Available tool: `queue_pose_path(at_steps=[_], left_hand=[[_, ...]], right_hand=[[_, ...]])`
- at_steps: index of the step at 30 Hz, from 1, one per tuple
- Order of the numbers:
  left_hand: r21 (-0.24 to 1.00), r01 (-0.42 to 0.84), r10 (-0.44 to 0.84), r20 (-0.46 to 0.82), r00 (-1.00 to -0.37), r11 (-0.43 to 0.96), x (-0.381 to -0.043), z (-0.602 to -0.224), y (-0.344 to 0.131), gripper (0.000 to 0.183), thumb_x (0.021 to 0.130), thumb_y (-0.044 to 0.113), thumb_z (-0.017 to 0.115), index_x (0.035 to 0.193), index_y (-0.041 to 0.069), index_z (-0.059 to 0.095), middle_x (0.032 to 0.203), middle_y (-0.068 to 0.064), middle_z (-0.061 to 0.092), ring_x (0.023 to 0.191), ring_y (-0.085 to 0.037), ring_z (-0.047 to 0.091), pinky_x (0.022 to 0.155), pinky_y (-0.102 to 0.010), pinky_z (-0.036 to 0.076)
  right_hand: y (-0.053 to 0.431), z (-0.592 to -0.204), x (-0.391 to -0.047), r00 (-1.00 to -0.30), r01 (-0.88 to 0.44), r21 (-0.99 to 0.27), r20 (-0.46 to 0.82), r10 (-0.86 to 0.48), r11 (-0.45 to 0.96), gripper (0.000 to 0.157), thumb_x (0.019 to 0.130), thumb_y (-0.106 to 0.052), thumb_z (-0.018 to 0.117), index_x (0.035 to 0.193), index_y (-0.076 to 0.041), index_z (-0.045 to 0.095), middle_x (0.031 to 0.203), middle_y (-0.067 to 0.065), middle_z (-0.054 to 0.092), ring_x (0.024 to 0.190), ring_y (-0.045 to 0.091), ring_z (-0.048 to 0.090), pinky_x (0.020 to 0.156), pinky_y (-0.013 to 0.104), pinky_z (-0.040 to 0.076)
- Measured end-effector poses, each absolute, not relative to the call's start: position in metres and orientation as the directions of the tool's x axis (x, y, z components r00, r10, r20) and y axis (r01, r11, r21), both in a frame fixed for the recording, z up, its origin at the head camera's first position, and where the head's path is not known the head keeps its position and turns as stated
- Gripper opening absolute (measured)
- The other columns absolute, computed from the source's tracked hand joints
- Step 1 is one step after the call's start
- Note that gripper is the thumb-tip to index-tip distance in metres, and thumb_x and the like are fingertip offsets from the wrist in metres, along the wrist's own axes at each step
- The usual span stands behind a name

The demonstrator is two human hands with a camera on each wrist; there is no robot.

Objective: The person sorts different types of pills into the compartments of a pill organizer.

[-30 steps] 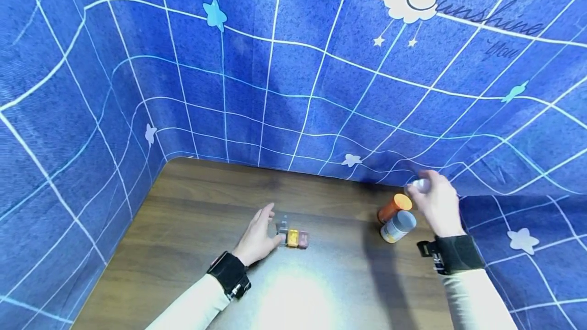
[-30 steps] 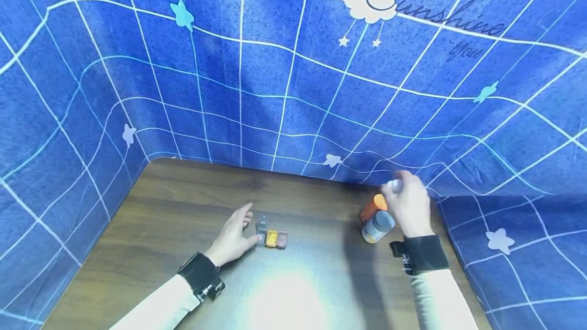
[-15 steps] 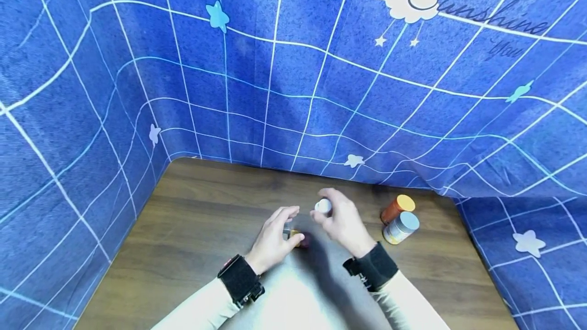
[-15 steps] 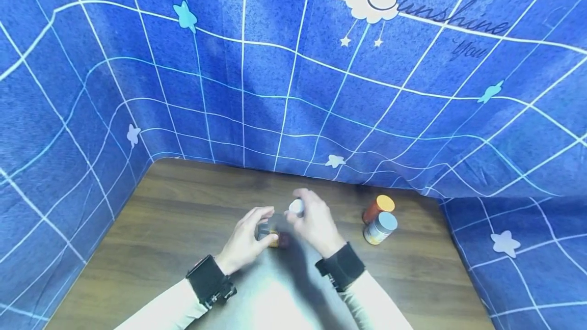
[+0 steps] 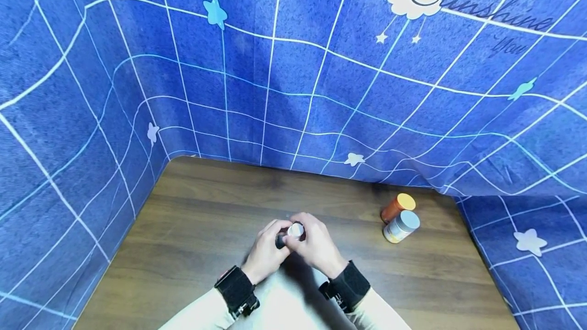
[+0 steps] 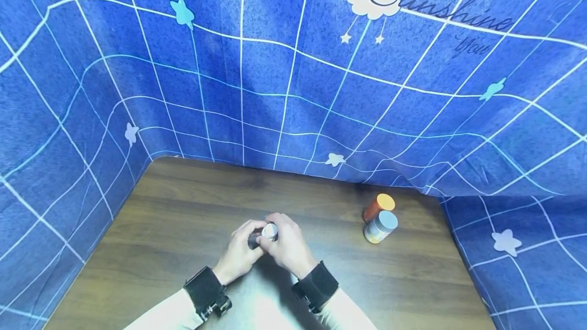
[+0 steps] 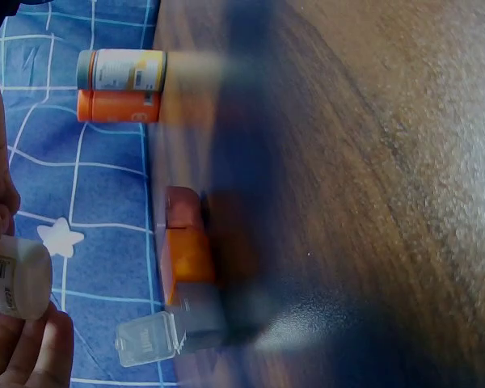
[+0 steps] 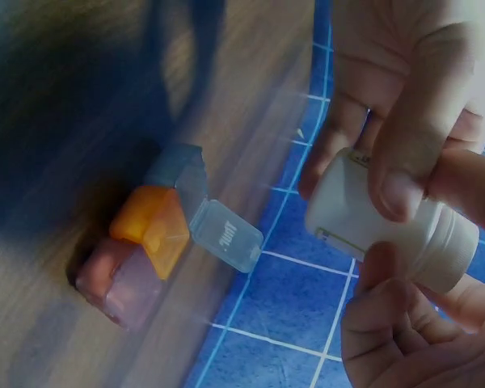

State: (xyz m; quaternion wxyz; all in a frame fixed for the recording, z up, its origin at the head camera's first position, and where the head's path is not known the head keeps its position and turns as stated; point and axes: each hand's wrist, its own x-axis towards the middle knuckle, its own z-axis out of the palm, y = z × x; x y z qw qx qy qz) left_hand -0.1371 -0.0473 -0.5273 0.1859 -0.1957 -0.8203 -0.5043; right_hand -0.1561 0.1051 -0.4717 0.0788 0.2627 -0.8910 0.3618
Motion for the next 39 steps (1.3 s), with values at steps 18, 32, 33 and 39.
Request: queue_pose_path(at_steps=[18, 32, 33, 39], left_hand=[[0.793, 0.481, 0.056, 0.498, -0.865, 0.374, -0.135, -0.5219, -0.046, 0.036, 0.074, 0.019, 0.072, 0.106, 0.016, 0.056, 0.098, 0.0, 0.059, 0.085, -0.013, 0.057, 0.071, -0.038, 0.053], [0.798, 0.456, 0.093, 0.459, -0.883, 0.393, -0.134, -0.5261, -0.0475, 0.038, 0.069, 0.006, 0.07, 0.104, 0.012, 0.057, 0.101, -0.006, 0.061, 0.092, -0.01, 0.054, 0.072, -0.033, 0.053], [0.799, 0.459, 0.094, 0.461, -0.882, 0.389, -0.1342, -0.5255, -0.0475, 0.038, 0.069, 0.005, 0.07, 0.104, 0.012, 0.056, 0.101, -0.006, 0.061, 0.093, -0.011, 0.054, 0.072, -0.033, 0.053], [0.79, 0.465, 0.053, 0.486, -0.872, 0.399, -0.1341, -0.5217, -0.0462, 0.041, 0.068, 0.009, 0.072, 0.105, 0.018, 0.057, 0.1, -0.002, 0.06, 0.087, -0.009, 0.056, 0.073, -0.031, 0.052]], right_hand=[[0.0992, -0.4788, -0.1507, -0.855, -0.514, -0.718, 0.474, -0.21, 0.47, 0.044, 0.071, -0.023, 0.074, 0.108, -0.013, 0.053, 0.079, -0.001, 0.058, 0.067, 0.012, 0.054, 0.053, 0.03, 0.051], [0.1068, -0.4781, -0.153, -0.815, -0.577, -0.671, 0.431, -0.387, 0.466, 0.041, 0.074, -0.015, 0.063, 0.113, -0.016, 0.051, 0.097, -0.002, 0.06, 0.08, 0.011, 0.051, 0.065, 0.036, 0.047], [0.1069, -0.4781, -0.1535, -0.811, -0.581, -0.664, 0.429, -0.397, 0.47, 0.044, 0.074, -0.017, 0.063, 0.115, -0.017, 0.05, 0.101, -0.002, 0.058, 0.083, 0.011, 0.05, 0.067, 0.036, 0.047], [0.1038, -0.477, -0.153, -0.85, -0.527, -0.654, 0.426, -0.31, 0.543, 0.056, 0.07, -0.042, 0.072, 0.114, -0.018, 0.048, 0.088, 0.0, 0.049, 0.07, 0.014, 0.05, 0.056, 0.025, 0.045]])
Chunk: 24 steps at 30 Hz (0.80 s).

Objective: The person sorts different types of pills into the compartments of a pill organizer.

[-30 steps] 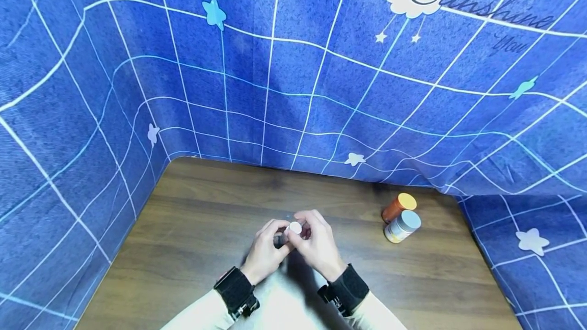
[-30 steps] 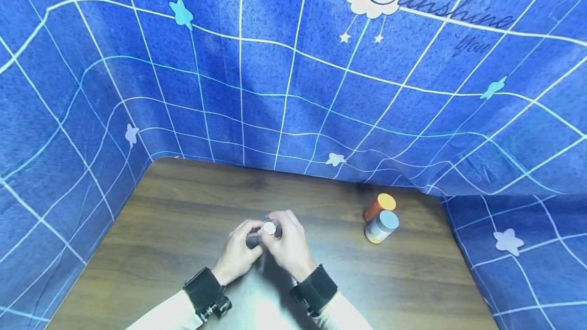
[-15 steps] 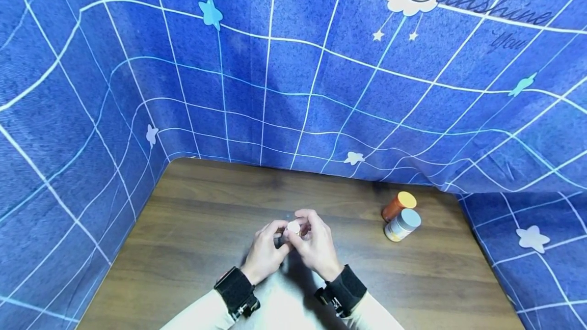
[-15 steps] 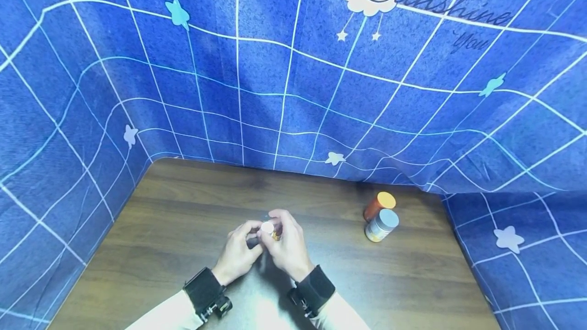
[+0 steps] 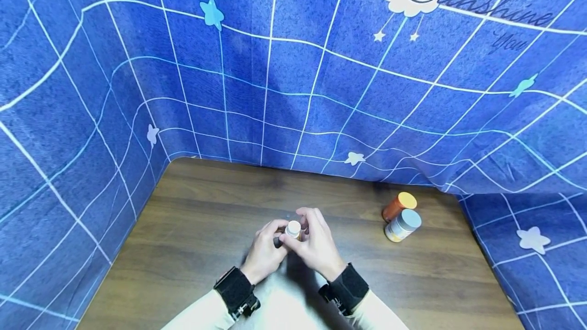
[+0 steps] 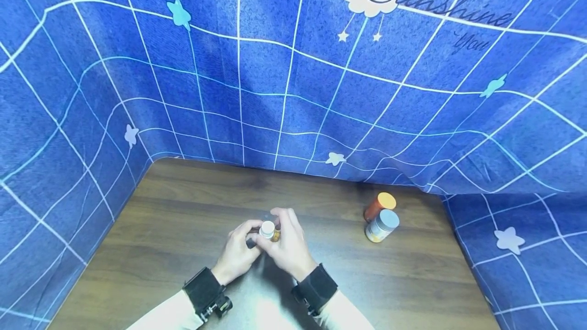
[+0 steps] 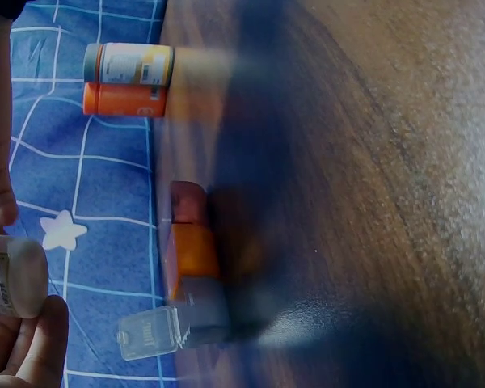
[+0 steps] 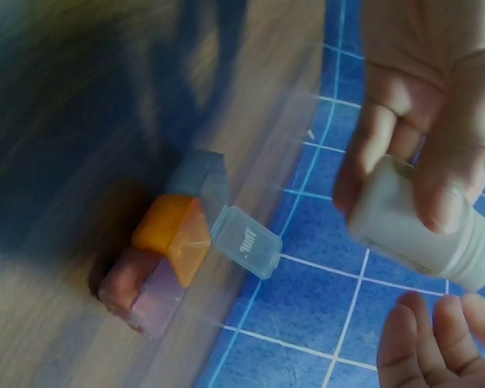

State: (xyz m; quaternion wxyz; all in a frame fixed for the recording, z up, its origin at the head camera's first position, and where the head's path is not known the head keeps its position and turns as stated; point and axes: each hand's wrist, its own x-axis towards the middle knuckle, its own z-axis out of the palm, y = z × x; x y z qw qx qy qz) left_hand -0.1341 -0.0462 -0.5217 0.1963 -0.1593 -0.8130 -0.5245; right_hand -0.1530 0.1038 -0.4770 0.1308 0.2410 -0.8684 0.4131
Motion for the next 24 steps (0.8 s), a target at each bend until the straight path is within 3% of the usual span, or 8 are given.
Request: queue_pose_path(at_steps=[6, 10, 15, 18, 22, 24], left_hand=[[0.801, 0.474, 0.063, 0.487, -0.871, 0.366, -0.1341, -0.523, -0.0449, 0.037, 0.071, 0.008, 0.07, 0.105, 0.015, 0.056, 0.101, -0.004, 0.059, 0.088, -0.014, 0.057, 0.074, -0.028, 0.052], [0.817, 0.462, 0.055, 0.474, -0.879, 0.345, -0.1343, -0.5217, -0.0451, 0.037, 0.072, 0.008, 0.07, 0.105, 0.013, 0.055, 0.101, -0.006, 0.059, 0.088, -0.014, 0.057, 0.073, -0.027, 0.052], [0.81, 0.471, 0.052, 0.485, -0.873, 0.35, -0.1349, -0.5202, -0.0468, 0.042, 0.067, 0.005, 0.072, 0.106, 0.011, 0.056, 0.101, -0.006, 0.06, 0.092, -0.011, 0.055, 0.074, -0.028, 0.052], [0.809, 0.476, 0.066, 0.485, -0.872, 0.345, -0.1349, -0.5196, -0.0478, 0.04, 0.07, 0.006, 0.071, 0.107, 0.01, 0.055, 0.102, -0.006, 0.06, 0.093, -0.012, 0.055, 0.075, -0.027, 0.051], [0.812, 0.472, 0.068, 0.48, -0.875, 0.345, -0.135, -0.5199, -0.0485, 0.037, 0.074, 0.01, 0.07, 0.108, 0.012, 0.054, 0.103, -0.005, 0.06, 0.09, -0.013, 0.057, 0.075, -0.028, 0.051], [0.812, 0.473, 0.058, 0.484, -0.873, 0.342, -0.1356, -0.521, -0.0487, 0.038, 0.073, 0.009, 0.07, 0.108, 0.012, 0.055, 0.102, -0.005, 0.06, 0.087, -0.014, 0.058, 0.074, -0.031, 0.052]], right_hand=[[0.0997, -0.477, -0.1506, -0.862, -0.505, -0.69, 0.439, -0.255, 0.519, 0.047, 0.073, -0.032, 0.072, 0.111, -0.015, 0.049, 0.082, -0.002, 0.052, 0.069, 0.013, 0.051, 0.055, 0.024, 0.047], [0.0999, -0.4765, -0.1504, -0.849, -0.528, -0.738, 0.446, -0.283, 0.421, 0.044, 0.076, -0.017, 0.068, 0.115, -0.016, 0.048, 0.092, 0.0, 0.06, 0.083, 0.012, 0.055, 0.068, 0.033, 0.051], [0.102, -0.4757, -0.1522, -0.828, -0.547, -0.759, 0.43, -0.358, 0.353, 0.049, 0.074, -0.003, 0.056, 0.12, -0.018, 0.046, 0.109, 0.002, 0.06, 0.098, 0.014, 0.052, 0.078, 0.041, 0.048], [0.1014, -0.4758, -0.1532, -0.841, -0.534, -0.741, 0.415, -0.347, 0.407, 0.048, 0.076, -0.014, 0.06, 0.121, -0.019, 0.045, 0.11, 0.003, 0.056, 0.097, 0.016, 0.05, 0.075, 0.04, 0.049], [0.0986, -0.4774, -0.1549, -0.871, -0.49, -0.703, 0.417, -0.259, 0.515, 0.053, 0.074, -0.038, 0.068, 0.118, -0.02, 0.046, 0.095, 0.001, 0.052, 0.085, 0.019, 0.051, 0.066, 0.036, 0.049], [0.0967, -0.4785, -0.1558, -0.879, -0.473, -0.707, 0.418, -0.229, 0.525, 0.052, 0.072, -0.039, 0.07, 0.115, -0.019, 0.047, 0.088, 0.0, 0.05, 0.08, 0.02, 0.051, 0.062, 0.035, 0.049]])
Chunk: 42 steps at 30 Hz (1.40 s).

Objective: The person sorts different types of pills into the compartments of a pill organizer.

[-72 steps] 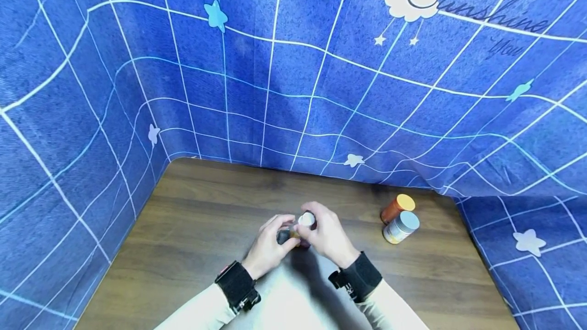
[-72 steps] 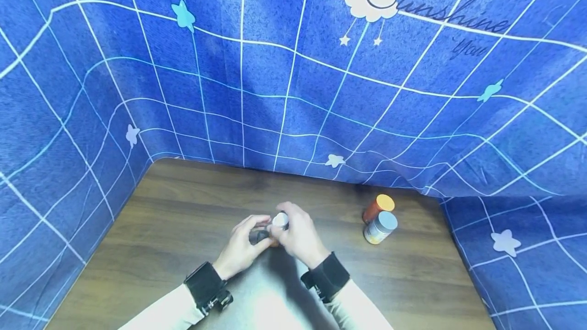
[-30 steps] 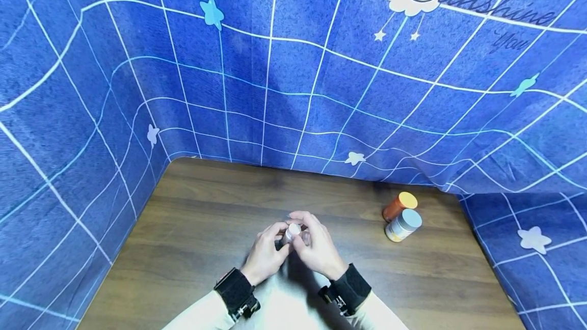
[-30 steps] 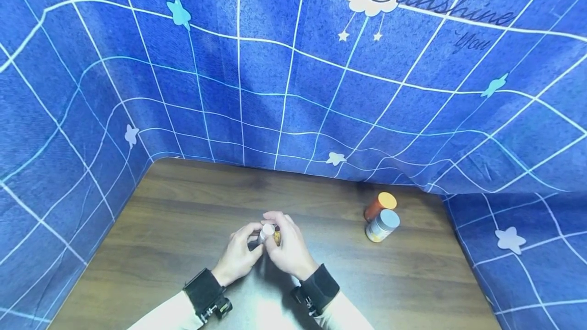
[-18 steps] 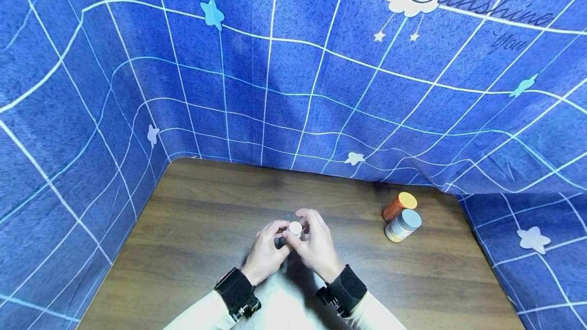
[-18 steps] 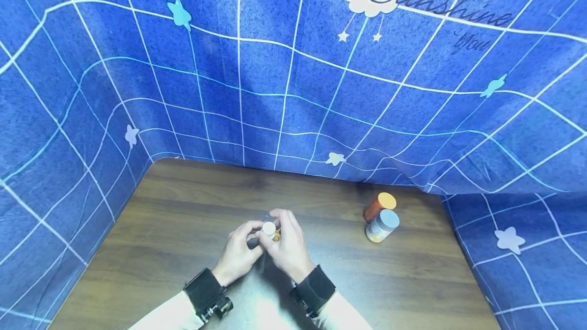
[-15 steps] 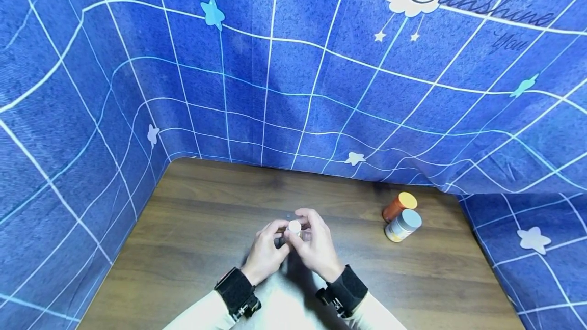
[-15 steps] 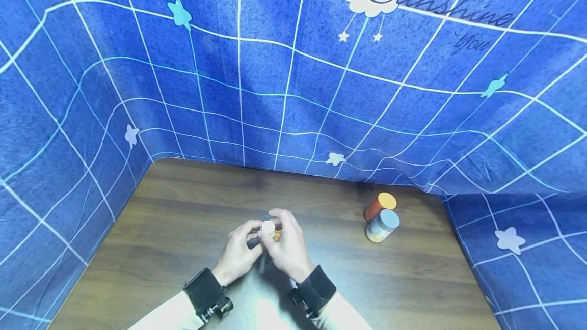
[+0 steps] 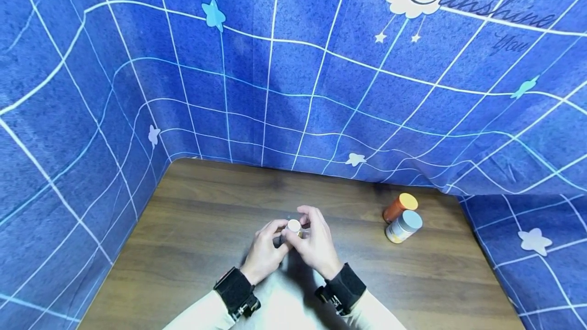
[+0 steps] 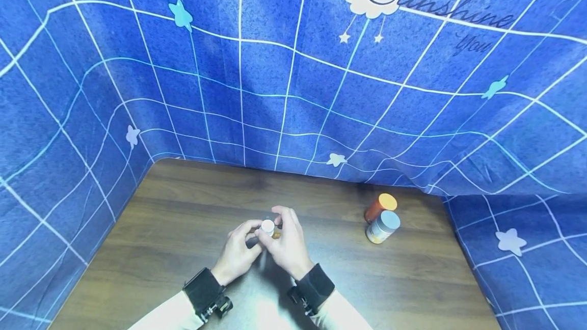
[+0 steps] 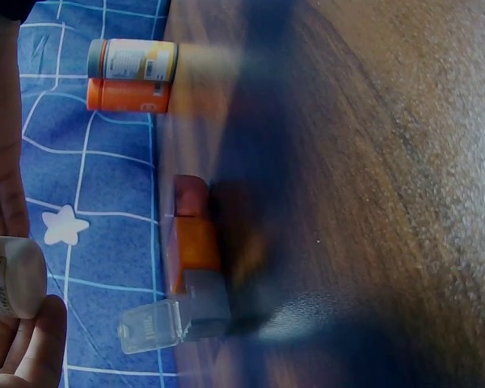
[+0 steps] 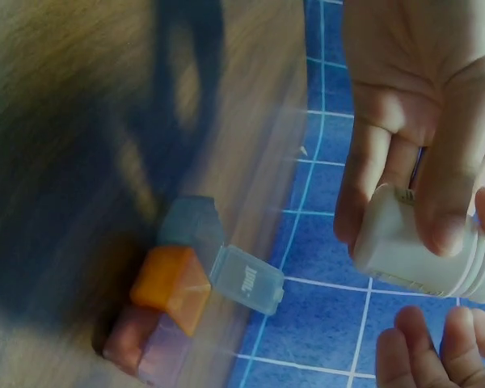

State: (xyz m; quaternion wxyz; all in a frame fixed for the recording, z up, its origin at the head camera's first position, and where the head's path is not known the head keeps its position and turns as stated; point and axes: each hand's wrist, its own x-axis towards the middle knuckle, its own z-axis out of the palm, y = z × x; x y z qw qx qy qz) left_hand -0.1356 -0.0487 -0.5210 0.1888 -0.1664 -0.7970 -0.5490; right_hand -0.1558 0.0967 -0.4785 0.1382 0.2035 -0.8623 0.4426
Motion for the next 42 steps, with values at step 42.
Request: queue_pose_path(at_steps=[42], left_hand=[[0.81, 0.497, 0.055, 0.507, -0.86, 0.313, -0.129, -0.492, -0.049, 0.035, 0.072, -0.006, 0.065, 0.104, -0.002, 0.053, 0.098, -0.016, 0.058, 0.09, -0.021, 0.056, 0.074, -0.041, 0.052]], right_hand=[[0.092, -0.483, -0.157, -0.871, -0.491, -0.746, 0.423, -0.249, 0.45, 0.053, 0.074, -0.029, 0.069, 0.121, -0.021, 0.044, 0.104, 0.001, 0.052, 0.092, 0.012, 0.05, 0.071, 0.035, 0.048]])
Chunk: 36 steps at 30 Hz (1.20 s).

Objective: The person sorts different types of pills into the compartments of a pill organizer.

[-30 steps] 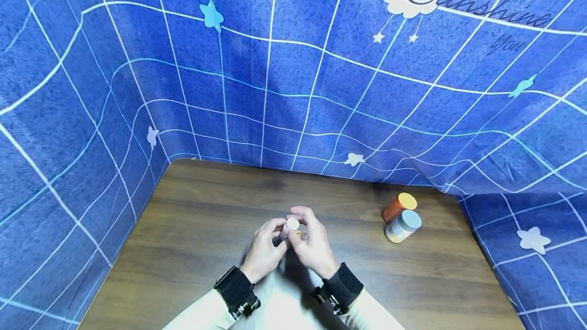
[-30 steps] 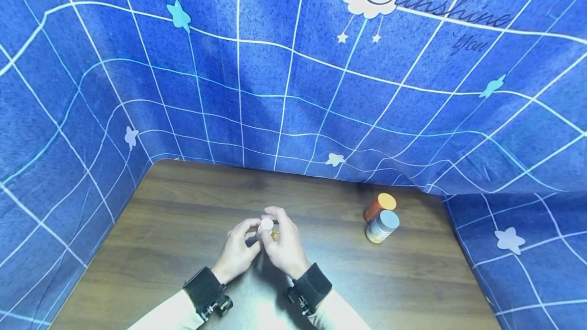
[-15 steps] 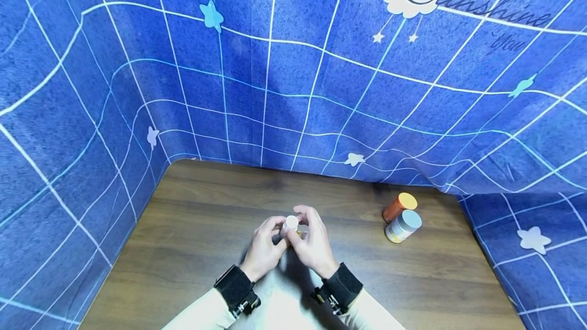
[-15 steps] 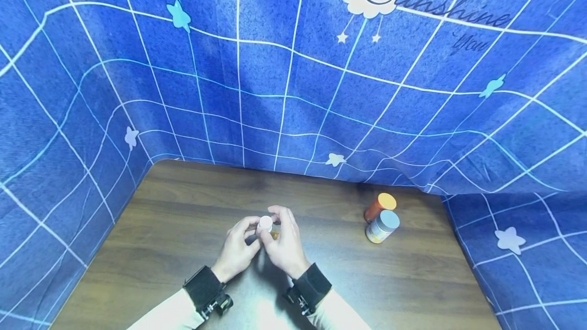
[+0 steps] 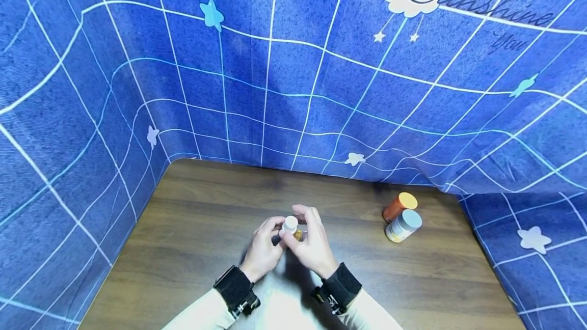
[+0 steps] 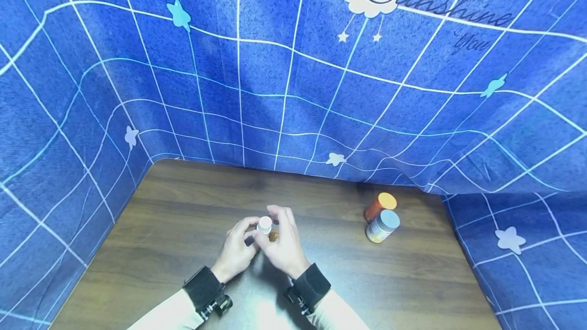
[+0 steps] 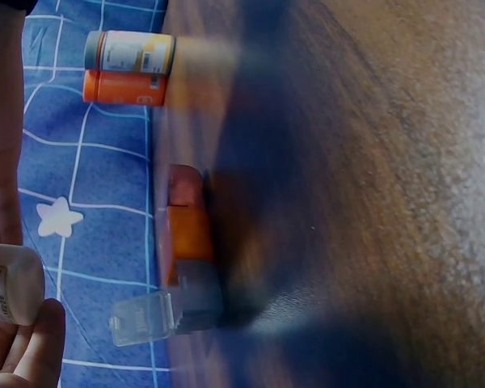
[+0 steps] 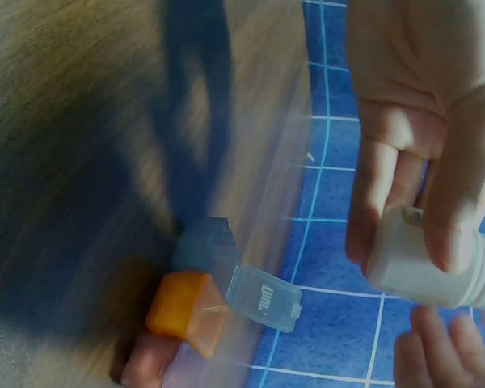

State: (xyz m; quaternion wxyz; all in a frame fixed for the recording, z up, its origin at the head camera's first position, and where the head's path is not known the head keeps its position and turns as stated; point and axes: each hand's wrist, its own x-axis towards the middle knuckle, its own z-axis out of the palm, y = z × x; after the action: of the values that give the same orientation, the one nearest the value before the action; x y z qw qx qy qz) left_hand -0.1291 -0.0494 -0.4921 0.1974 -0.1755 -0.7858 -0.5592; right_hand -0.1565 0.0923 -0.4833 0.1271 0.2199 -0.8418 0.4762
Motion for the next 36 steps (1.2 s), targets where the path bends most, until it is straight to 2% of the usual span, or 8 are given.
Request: queue_pose_path(at_steps=[3, 6, 14, 20, 22, 27, 31, 36], left_hand=[[0.81, 0.495, 0.046, 0.508, -0.86, 0.313, -0.129, -0.49, -0.047, 0.033, 0.072, -0.005, 0.065, 0.103, -0.001, 0.053, 0.097, -0.015, 0.058, 0.089, -0.019, 0.056, 0.074, -0.039, 0.053], [0.828, 0.482, 0.041, 0.492, -0.87, 0.288, -0.129, -0.489, -0.046, 0.033, 0.072, -0.006, 0.065, 0.103, -0.001, 0.053, 0.097, -0.015, 0.058, 0.09, -0.019, 0.056, 0.075, -0.04, 0.052], [0.835, 0.47, 0.049, 0.477, -0.877, 0.285, -0.129, -0.489, -0.048, 0.036, 0.071, -0.007, 0.066, 0.104, -0.001, 0.053, 0.099, -0.016, 0.058, 0.091, -0.023, 0.055, 0.076, -0.042, 0.052], [0.828, 0.469, 0.049, 0.479, -0.877, 0.307, -0.129, -0.489, -0.047, 0.033, 0.073, -0.006, 0.065, 0.104, -0.001, 0.053, 0.098, -0.015, 0.058, 0.091, -0.019, 0.055, 0.077, -0.038, 0.052], [0.835, 0.462, 0.042, 0.472, -0.881, 0.299, -0.132, -0.496, -0.047, 0.034, 0.073, -0.005, 0.066, 0.104, 0.0, 0.053, 0.099, -0.015, 0.057, 0.091, -0.019, 0.056, 0.077, -0.038, 0.051], [0.841, 0.453, 0.036, 0.464, -0.885, 0.296, -0.142, -0.519, -0.048, 0.036, 0.074, -0.003, 0.066, 0.106, 0.006, 0.053, 0.1, -0.012, 0.058, 0.091, -0.017, 0.056, 0.076, -0.036, 0.052], [0.829, 0.463, 0.035, 0.477, -0.878, 0.316, -0.144, -0.526, -0.051, 0.042, 0.071, -0.005, 0.065, 0.108, 0.01, 0.053, 0.101, -0.007, 0.058, 0.091, -0.014, 0.055, 0.074, -0.033, 0.052], [0.825, 0.469, 0.044, 0.481, -0.876, 0.317, -0.144, -0.525, -0.051, 0.041, 0.071, -0.002, 0.066, 0.108, 0.01, 0.053, 0.102, -0.007, 0.057, 0.092, -0.014, 0.055, 0.075, -0.032, 0.052]], right_hand=[[0.091, -0.483, -0.157, -0.89, -0.448, -0.739, 0.423, -0.17, 0.503, 0.056, 0.07, -0.039, 0.072, 0.116, -0.019, 0.046, 0.092, -0.001, 0.048, 0.084, 0.011, 0.048, 0.063, 0.032, 0.048], [0.09, -0.482, -0.157, -0.895, -0.435, -0.753, 0.422, -0.146, 0.494, 0.052, 0.071, -0.034, 0.073, 0.114, -0.018, 0.047, 0.086, -0.002, 0.05, 0.082, 0.011, 0.049, 0.062, 0.033, 0.049], [0.089, -0.483, -0.157, -0.864, -0.504, -0.769, 0.444, -0.238, 0.393, 0.045, 0.076, -0.012, 0.059, 0.118, -0.02, 0.045, 0.104, 0.0, 0.061, 0.094, 0.013, 0.053, 0.066, 0.042, 0.051], [0.088, -0.483, -0.159, -0.874, -0.478, -0.728, 0.452, -0.18, 0.492, 0.044, 0.074, -0.032, 0.069, 0.112, -0.021, 0.049, 0.092, -0.002, 0.052, 0.084, 0.011, 0.051, 0.063, 0.032, 0.048], [0.088, -0.483, -0.159, -0.868, -0.484, -0.714, 0.464, -0.175, 0.506, 0.043, 0.074, -0.033, 0.069, 0.109, -0.017, 0.05, 0.087, -0.001, 0.05, 0.082, 0.011, 0.051, 0.064, 0.031, 0.048], [0.089, -0.483, -0.16, -0.838, -0.544, -0.711, 0.49, -0.242, 0.445, 0.038, 0.078, -0.018, 0.063, 0.112, -0.013, 0.05, 0.095, 0.002, 0.057, 0.089, 0.011, 0.053, 0.07, 0.038, 0.049], [0.092, -0.484, -0.161, -0.811, -0.582, -0.719, 0.478, -0.338, 0.379, 0.042, 0.079, -0.006, 0.054, 0.12, -0.014, 0.046, 0.109, 0.006, 0.059, 0.097, 0.015, 0.051, 0.077, 0.044, 0.049], [0.091, -0.484, -0.16, -0.838, -0.543, -0.734, 0.442, -0.32, 0.408, 0.05, 0.078, -0.019, 0.063, 0.124, -0.014, 0.043, 0.112, 0.007, 0.055, 0.098, 0.015, 0.051, 0.08, 0.043, 0.047]])
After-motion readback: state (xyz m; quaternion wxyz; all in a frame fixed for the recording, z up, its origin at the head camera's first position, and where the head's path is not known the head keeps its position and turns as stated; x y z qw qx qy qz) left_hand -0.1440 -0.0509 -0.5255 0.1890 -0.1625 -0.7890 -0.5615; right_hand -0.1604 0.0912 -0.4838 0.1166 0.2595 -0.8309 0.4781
